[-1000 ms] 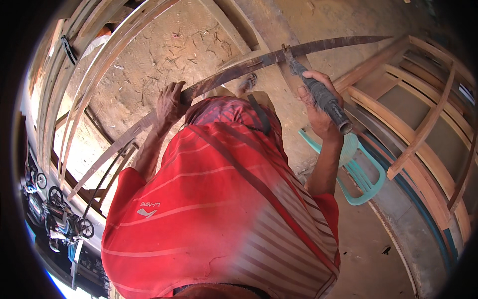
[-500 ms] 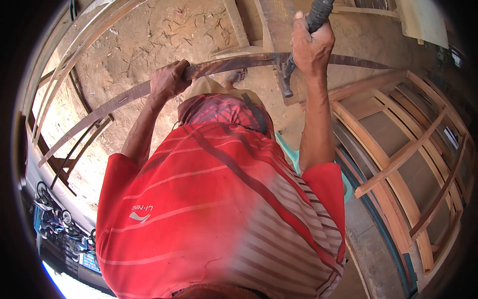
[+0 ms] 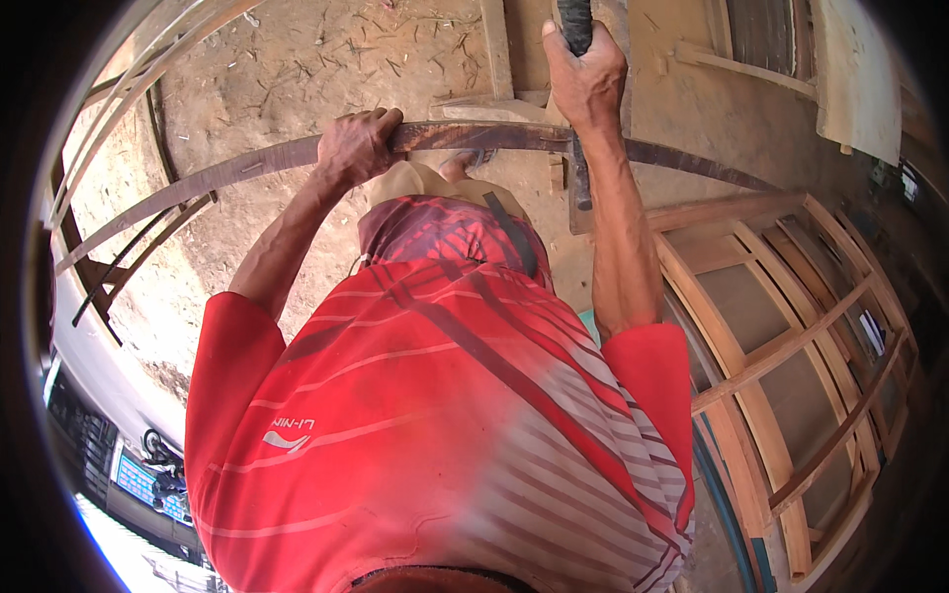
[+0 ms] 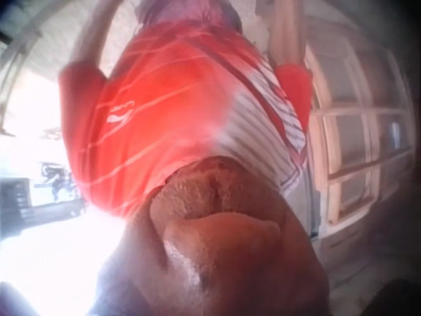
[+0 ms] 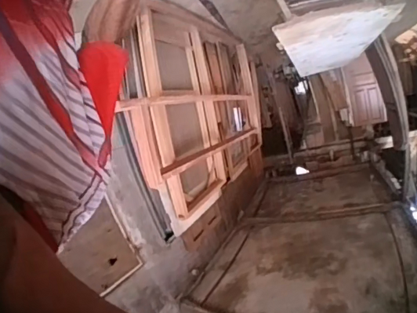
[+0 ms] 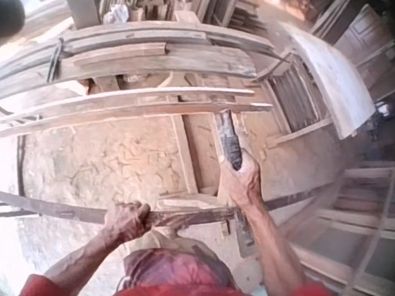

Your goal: The person repeatedly strikes a long, curved metal strip with a hammer while holding it against a wooden workbench. The person adjusts the metal strip's position multiple times and continues hammering along its length.

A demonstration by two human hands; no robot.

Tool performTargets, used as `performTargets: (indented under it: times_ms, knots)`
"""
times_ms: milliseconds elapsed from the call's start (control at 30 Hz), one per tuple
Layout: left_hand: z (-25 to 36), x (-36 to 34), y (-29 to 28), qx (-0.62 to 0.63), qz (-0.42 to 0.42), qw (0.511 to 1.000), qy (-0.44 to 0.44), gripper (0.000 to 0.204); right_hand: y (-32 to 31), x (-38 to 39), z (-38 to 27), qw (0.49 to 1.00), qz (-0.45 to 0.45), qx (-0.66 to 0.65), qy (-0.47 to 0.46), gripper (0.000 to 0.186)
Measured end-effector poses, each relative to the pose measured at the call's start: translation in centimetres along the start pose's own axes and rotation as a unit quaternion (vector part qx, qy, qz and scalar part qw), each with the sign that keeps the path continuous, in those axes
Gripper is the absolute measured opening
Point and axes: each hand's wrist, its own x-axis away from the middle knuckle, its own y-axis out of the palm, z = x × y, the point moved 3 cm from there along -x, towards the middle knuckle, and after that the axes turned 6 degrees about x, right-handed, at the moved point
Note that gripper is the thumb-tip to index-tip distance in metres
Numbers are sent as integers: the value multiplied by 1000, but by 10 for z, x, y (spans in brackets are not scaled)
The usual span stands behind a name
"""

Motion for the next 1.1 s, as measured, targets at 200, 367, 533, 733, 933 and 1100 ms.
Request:
performTargets:
  times_ms: [200,367,533,733,933,1100]
  knots:
    - [2,4,0,6,4,1000,13,32,-57,91,10,970,75,-232,-20,13]
    - [10,-1,-7,-17,-49,999,-14,32,-69,119,-1,943,85,-319,-48,13]
    - [13,6,-5,-11,-26,1000,-6,34,-75,85,15,922,99,-358,107,15]
    - [13,1,-9,-5,-29,999,-24,35,-57,40,37,948,56,-270,156,26]
    - [11,2,-7,-17,-16,1000,-19,38,-35,-10,78,941,57,-249,222,33]
    - [8,1,-5,-3,5,1000,2,35,-39,-17,80,921,154,-222,280,27]
